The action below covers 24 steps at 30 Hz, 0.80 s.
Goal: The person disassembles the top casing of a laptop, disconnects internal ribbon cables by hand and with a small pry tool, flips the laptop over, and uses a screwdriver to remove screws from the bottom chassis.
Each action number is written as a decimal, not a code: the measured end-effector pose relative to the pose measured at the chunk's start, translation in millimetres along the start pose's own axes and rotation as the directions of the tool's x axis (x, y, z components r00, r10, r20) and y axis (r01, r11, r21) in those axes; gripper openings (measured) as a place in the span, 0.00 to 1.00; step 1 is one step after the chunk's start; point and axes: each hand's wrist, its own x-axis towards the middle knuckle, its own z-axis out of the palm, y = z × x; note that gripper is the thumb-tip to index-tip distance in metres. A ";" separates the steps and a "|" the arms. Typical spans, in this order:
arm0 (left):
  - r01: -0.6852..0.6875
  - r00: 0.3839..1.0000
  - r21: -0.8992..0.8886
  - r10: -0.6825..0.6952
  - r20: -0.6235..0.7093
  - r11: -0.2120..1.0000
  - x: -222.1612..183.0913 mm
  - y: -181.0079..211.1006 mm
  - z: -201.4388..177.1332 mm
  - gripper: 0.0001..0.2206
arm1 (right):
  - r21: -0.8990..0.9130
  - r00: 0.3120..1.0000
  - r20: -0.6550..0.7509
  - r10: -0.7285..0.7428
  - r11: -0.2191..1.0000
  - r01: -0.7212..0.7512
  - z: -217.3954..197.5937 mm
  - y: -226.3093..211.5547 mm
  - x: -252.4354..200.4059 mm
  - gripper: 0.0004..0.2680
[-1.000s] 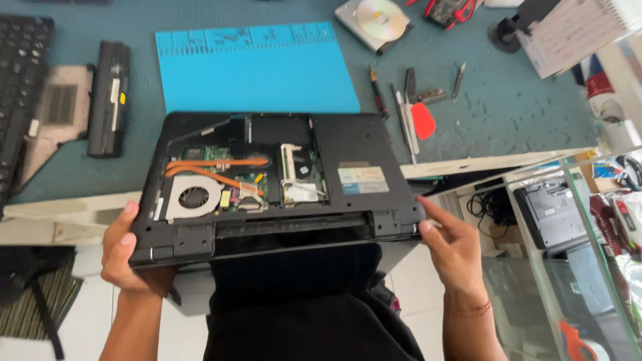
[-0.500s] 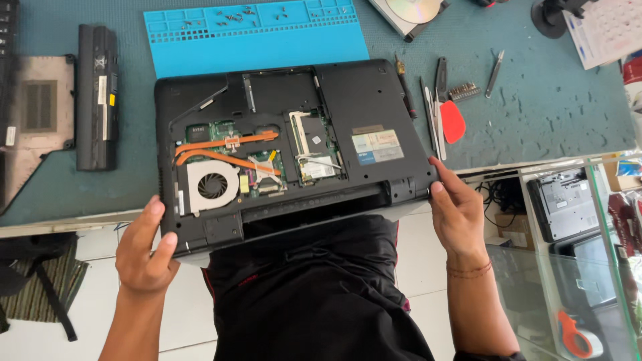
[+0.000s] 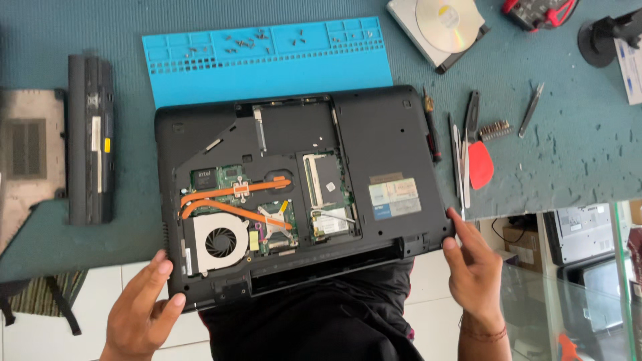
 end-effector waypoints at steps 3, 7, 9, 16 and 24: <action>-0.013 0.999 0.035 0.012 0.036 0.999 8.4 -8.1 -0.1 0.15 | -0.042 0.991 -0.058 0.118 0.992 -0.121 9.9 7.8 -1.0 0.16; 0.216 0.964 0.034 -0.219 0.152 0.976 -14.8 4.9 -1.9 0.22 | -0.089 0.974 -0.151 0.167 0.979 -0.182 20.1 17.1 -10.9 0.15; 0.327 0.887 -0.004 -0.305 0.346 0.945 -63.1 -1.1 9.3 0.25 | -0.211 0.970 -0.230 0.085 0.968 -0.135 24.7 12.9 -11.1 0.12; 0.555 0.828 -0.012 -0.550 0.106 0.832 -16.9 21.8 9.6 0.14 | -0.161 0.943 -0.200 0.266 0.940 -0.300 25.8 -35.8 7.8 0.12; 0.737 0.666 0.014 -0.729 0.157 0.676 -49.4 30.5 23.5 0.24 | -0.159 0.883 -0.060 0.466 0.868 -0.470 13.2 -4.0 2.3 0.14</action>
